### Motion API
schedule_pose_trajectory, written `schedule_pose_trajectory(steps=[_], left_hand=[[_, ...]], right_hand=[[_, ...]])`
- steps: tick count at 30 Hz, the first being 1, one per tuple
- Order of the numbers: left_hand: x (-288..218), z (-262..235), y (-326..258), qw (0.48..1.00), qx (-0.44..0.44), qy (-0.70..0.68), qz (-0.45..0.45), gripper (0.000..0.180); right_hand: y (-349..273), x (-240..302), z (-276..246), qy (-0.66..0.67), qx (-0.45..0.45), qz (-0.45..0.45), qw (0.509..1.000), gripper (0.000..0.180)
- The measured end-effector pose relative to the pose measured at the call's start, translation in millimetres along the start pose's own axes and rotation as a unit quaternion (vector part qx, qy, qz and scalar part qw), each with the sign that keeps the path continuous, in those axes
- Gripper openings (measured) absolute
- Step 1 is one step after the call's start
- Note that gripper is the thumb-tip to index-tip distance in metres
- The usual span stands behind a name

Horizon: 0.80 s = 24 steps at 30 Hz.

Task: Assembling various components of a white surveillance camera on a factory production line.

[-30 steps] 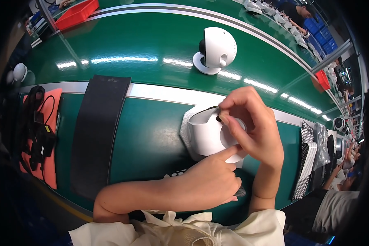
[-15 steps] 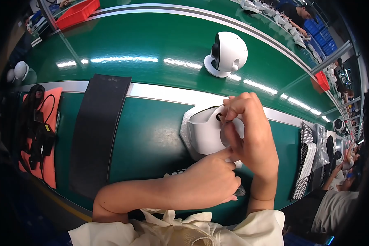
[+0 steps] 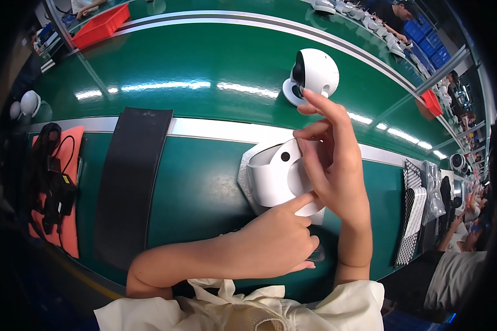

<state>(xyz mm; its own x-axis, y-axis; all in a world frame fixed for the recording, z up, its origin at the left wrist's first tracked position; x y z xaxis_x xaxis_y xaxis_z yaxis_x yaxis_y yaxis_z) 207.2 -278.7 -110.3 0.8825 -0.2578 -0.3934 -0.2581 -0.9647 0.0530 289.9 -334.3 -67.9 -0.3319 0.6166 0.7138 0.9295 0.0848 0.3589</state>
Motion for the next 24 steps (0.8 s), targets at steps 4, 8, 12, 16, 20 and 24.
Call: schedule_pose_trajectory(steps=[4, 8, 12, 16, 20, 24], left_hand=[[0.2, -5.2, -0.7, 1.000, -0.012, 0.012, -0.006, 0.035], [-0.3, -6.6, 0.6, 1.000, 0.002, 0.003, -0.005, 0.036], [3.1, -1.6, -7.1, 1.000, 0.008, 0.004, -0.002, 0.036], [6.4, 2.3, -15.3, 1.000, 0.009, 0.015, -0.004, 0.036], [9.3, 4.2, -22.4, 1.000, 0.007, 0.020, -0.004, 0.037], [10.3, 4.1, -23.4, 1.000, 0.000, 0.017, -0.006, 0.037]], right_hand=[[-0.4, -15.3, -7.3, 0.082, 0.059, 0.010, 0.995, 0.014], [-8.5, -40.3, -18.2, 0.123, 0.132, 0.095, 0.979, 0.010], [-8.2, -47.9, -14.1, 0.131, 0.120, 0.104, 0.979, 0.009], [-5.6, -49.2, -2.8, 0.141, 0.116, 0.119, 0.976, 0.010], [-3.4, -40.4, 3.2, 0.100, 0.122, 0.111, 0.981, 0.010], [0.1, -25.3, 2.9, 0.032, 0.101, 0.072, 0.992, 0.009]])
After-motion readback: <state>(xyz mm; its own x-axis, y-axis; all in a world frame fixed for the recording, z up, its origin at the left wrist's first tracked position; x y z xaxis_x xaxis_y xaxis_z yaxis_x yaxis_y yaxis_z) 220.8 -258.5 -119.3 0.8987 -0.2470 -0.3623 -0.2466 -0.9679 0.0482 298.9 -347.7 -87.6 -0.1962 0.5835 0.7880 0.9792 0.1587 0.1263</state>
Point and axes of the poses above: each hand's wrist, its own y-axis towards the middle knuckle, its own z-axis out of the palm, x = y × z, the point moved 10 cm from there along y, towards the middle knuckle, and after that the axes turned 13 degrees about x, right-handed, at the moved point
